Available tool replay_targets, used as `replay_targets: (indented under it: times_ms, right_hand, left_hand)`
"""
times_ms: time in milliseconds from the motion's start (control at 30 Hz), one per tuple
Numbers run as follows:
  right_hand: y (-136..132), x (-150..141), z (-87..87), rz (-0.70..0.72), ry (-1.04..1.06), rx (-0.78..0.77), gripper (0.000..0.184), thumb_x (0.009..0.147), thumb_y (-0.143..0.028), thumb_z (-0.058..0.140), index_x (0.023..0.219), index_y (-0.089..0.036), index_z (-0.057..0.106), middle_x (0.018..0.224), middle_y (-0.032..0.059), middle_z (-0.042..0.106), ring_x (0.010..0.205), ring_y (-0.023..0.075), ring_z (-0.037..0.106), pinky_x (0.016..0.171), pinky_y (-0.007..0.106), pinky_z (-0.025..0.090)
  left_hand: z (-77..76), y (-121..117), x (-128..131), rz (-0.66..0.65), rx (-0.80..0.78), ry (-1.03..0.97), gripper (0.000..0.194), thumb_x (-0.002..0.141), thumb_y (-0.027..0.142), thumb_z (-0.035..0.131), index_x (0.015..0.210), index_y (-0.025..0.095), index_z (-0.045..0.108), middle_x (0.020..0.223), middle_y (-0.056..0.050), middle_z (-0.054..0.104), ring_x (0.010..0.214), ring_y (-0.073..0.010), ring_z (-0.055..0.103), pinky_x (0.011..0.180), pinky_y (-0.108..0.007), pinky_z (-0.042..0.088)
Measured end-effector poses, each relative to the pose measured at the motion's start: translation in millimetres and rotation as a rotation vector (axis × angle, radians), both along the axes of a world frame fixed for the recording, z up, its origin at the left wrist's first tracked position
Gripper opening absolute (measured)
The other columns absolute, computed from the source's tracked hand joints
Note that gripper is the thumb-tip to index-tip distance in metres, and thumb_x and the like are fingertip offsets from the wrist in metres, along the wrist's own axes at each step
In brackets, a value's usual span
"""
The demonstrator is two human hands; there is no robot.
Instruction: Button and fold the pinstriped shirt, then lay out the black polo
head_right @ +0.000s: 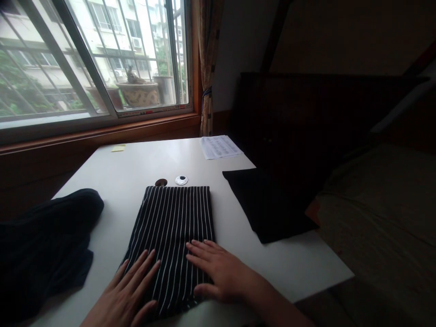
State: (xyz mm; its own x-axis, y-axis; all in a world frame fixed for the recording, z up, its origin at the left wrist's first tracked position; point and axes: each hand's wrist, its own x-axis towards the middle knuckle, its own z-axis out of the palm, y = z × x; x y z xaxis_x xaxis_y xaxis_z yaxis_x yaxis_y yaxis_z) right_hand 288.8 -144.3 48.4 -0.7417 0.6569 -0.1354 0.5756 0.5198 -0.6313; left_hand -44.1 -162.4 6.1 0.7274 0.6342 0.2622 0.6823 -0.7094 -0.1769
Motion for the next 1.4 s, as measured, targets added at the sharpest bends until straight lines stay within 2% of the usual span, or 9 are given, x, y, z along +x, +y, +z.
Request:
replay_targets:
  times_ms: [100, 167, 300, 367, 467, 600, 733, 1033, 1400]
  right_hand:
    - [8, 14, 11.8, -0.035, 0.062, 0.005, 0.051, 0.099, -0.049, 0.051, 0.145, -0.027, 0.052, 0.153, 0.0051, 0.046, 0.143, 0.0259, 0.040, 0.120, 0.046, 0.030]
    - [17, 14, 14.1, -0.111, 0.098, 0.081, 0.041, 0.101, -0.042, 0.048, 0.136, -0.025, 0.060, 0.141, 0.0055, 0.060, 0.132, 0.0233, 0.053, 0.113, 0.042, 0.041]
    - [58, -8, 7.3, -0.321, 0.114, 0.360, 0.039, 0.102, -0.031, 0.044, 0.135, -0.019, 0.061, 0.140, 0.0085, 0.060, 0.130, 0.0217, 0.055, 0.114, 0.041, 0.041]
    - [87, -26, -0.2, -0.388, 0.070, 0.475, 0.044, 0.102, -0.032, 0.042, 0.139, -0.014, 0.056, 0.148, 0.0107, 0.052, 0.138, 0.0231, 0.046, 0.119, 0.042, 0.033]
    - [128, -51, -16.6, -0.473, -0.052, 0.571, 0.057, 0.101, -0.039, 0.044, 0.149, -0.009, 0.042, 0.160, 0.0140, 0.033, 0.148, 0.0277, 0.029, 0.122, 0.047, 0.025]
    - [159, -61, -42.3, -0.531, -0.196, 0.548, 0.067, 0.102, -0.051, 0.035, 0.152, -0.007, 0.035, 0.163, 0.0144, 0.023, 0.151, 0.0277, 0.020, 0.123, 0.047, 0.019]
    - [162, -46, -56.8, -0.603, -0.272, 0.479, 0.073, 0.101, -0.058, 0.030, 0.154, -0.008, 0.033, 0.163, 0.0138, 0.024, 0.151, 0.0273, 0.020, 0.124, 0.044, 0.013]
    - [149, -8, -64.8, -0.728, -0.346, 0.471, 0.072, 0.101, -0.057, 0.028, 0.157, -0.013, 0.026, 0.165, 0.0084, 0.016, 0.152, 0.0250, 0.016, 0.124, 0.045, 0.012]
    - [128, 29, -76.4, -0.738, -0.322, 0.520, 0.065, 0.104, -0.048, 0.024, 0.153, -0.007, 0.034, 0.162, 0.0124, 0.027, 0.151, 0.0243, 0.021, 0.124, 0.043, 0.017]
  left_hand:
    - [20.5, 1, 8, -0.050, -0.149, -0.016, 0.060, 0.097, 0.057, 0.046, 0.150, 0.030, 0.040, 0.136, -0.005, 0.063, 0.116, -0.0273, 0.066, 0.094, -0.044, 0.053]
    - [37.9, 17, 17, 0.021, -0.246, -0.040, 0.051, 0.101, 0.049, 0.042, 0.147, 0.028, 0.045, 0.127, -0.003, 0.069, 0.107, -0.0245, 0.070, 0.092, -0.044, 0.055]
    - [59.5, 80, 48, 0.075, -0.167, -0.064, 0.048, 0.101, 0.040, 0.041, 0.147, 0.025, 0.046, 0.153, -0.006, 0.046, 0.142, -0.0315, 0.041, 0.113, -0.056, 0.038]
    - [56.0, 117, 66, 0.077, -0.131, -0.070, 0.053, 0.101, 0.037, 0.042, 0.151, 0.021, 0.040, 0.159, -0.009, 0.033, 0.148, -0.0323, 0.028, 0.117, -0.059, 0.028]
    - [34.8, 165, 85, 0.156, -0.084, -0.094, 0.056, 0.102, 0.038, 0.040, 0.152, 0.015, 0.036, 0.161, -0.012, 0.026, 0.151, -0.0321, 0.019, 0.121, -0.058, 0.018]
    - [0.5, 200, 83, 0.280, -0.080, -0.105, 0.059, 0.101, 0.041, 0.039, 0.152, 0.011, 0.036, 0.161, -0.013, 0.026, 0.152, -0.0304, 0.017, 0.123, -0.056, 0.010]
    - [-16.6, 206, 64, 0.360, -0.098, -0.149, 0.064, 0.101, 0.046, 0.037, 0.155, 0.013, 0.029, 0.163, -0.009, 0.019, 0.153, -0.0281, 0.010, 0.123, -0.053, 0.009]
    - [-15.3, 194, 32, 0.518, -0.298, -0.174, 0.067, 0.103, 0.050, 0.026, 0.159, 0.017, 0.012, 0.165, -0.007, 0.010, 0.153, -0.0269, 0.012, 0.121, -0.053, 0.018]
    - [-41.4, 165, -51, 0.578, -0.182, -0.120, 0.057, 0.102, 0.034, 0.024, 0.153, 0.010, 0.034, 0.161, -0.012, 0.029, 0.151, -0.0275, 0.021, 0.120, -0.052, 0.021]
